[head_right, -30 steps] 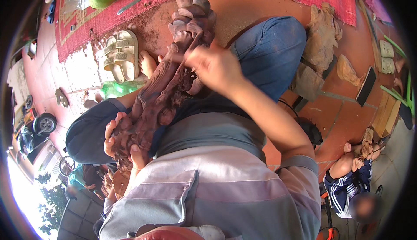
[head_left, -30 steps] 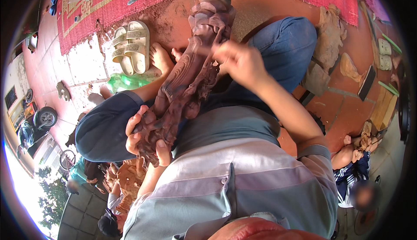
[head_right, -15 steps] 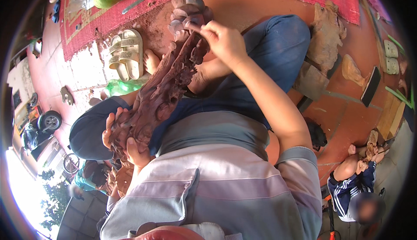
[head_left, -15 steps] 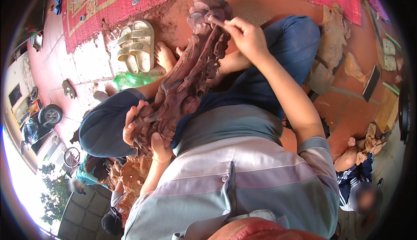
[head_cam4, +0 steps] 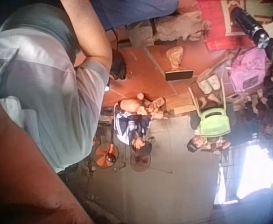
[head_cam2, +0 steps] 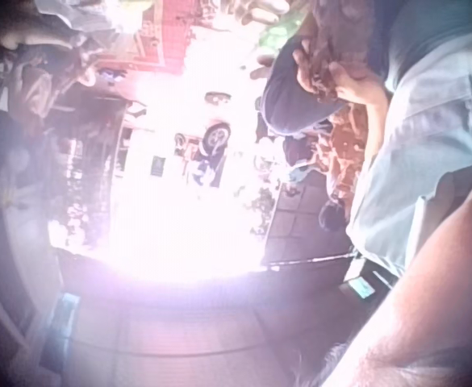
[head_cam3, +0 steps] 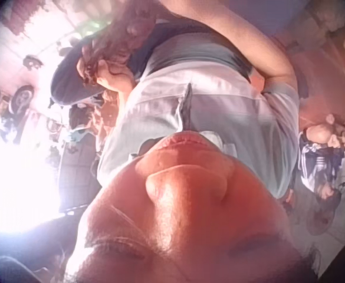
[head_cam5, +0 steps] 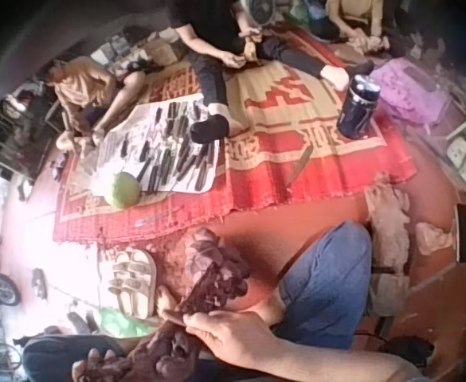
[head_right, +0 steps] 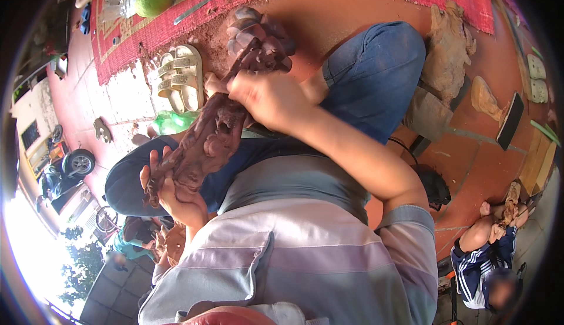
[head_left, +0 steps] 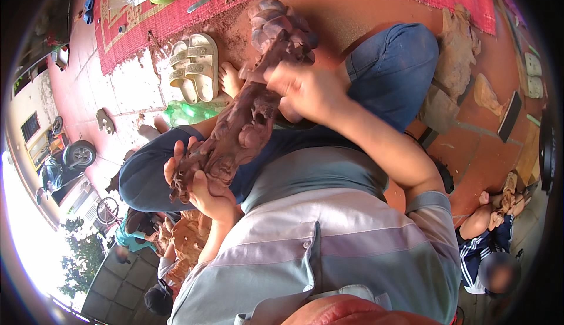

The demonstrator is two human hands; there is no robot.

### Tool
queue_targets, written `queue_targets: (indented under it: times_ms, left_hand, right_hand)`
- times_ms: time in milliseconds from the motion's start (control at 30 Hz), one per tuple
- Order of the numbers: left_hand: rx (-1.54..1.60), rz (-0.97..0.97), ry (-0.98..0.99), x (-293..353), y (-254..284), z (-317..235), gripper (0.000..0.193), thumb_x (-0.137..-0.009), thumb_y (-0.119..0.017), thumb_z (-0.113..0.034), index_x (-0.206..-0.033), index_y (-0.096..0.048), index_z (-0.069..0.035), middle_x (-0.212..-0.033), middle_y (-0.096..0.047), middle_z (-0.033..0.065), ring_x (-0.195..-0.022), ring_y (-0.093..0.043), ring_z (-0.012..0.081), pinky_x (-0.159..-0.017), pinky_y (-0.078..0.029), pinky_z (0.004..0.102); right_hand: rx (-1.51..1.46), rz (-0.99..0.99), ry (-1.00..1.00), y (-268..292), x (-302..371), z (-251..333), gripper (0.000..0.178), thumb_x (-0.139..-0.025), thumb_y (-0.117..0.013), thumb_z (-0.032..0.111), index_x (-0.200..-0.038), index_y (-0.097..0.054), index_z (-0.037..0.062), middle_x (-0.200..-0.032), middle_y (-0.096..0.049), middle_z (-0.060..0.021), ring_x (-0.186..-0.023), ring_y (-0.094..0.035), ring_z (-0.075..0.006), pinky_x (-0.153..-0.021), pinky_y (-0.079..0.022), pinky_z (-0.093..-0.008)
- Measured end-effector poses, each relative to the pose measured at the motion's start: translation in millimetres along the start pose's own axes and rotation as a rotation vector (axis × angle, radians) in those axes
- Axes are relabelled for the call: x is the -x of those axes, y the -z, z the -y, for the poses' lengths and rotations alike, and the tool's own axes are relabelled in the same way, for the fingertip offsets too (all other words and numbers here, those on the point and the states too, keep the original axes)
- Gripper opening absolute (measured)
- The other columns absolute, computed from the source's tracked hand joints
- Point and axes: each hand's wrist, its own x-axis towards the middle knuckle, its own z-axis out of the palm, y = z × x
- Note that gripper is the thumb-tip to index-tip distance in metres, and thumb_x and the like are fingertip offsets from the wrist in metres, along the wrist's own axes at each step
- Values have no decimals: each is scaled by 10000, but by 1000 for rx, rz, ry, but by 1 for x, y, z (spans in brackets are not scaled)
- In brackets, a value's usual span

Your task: The person sits cross-legged on a mat and carves a dark wooden figurine using a small metal chisel. They hold the figurine in their left hand and use the chisel in their right hand to shape the details, occasionally rotating the object to access different sides.

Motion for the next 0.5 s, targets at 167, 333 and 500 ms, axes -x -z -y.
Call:
queue_targets:
  times_ms: [167, 333, 500]
  left_hand:
    - [46, 3, -1, 1, 10, 6, 538, -889, -453, -162, -1390, -268, -95, -1433, -336, 219, -1304, -385, 400, -1087, -308, 525]
    - [25, 29, -34, -3, 9, 8, 530, -884, -459, -157, -1382, -287, -99, -1424, -347, 217, -1298, -391, 401, -1081, -314, 529]
    - [54, -15, -12, 0, 4, 7, 564, -861, -459, -142, -1380, -249, -75, -1430, -327, 224, -1292, -397, 396, -1093, -284, 514]
  right_hand:
    - [134, 25, -32, 0, -17, -24, 166, -885, -589, 339, -950, -666, 207, -772, -675, -81, -694, -658, -303, -578, -506, -418]
    - [249, 11, -235, 17, -56, -63, 183, -902, -580, 315, -973, -658, 165, -777, -683, -73, -739, -676, -279, -629, -523, -366]
    - [149, 259, 90, 1, -15, 28, 144, -858, -647, 316, -968, -682, 230, -755, -678, -56, -709, -666, -267, -616, -523, -377]
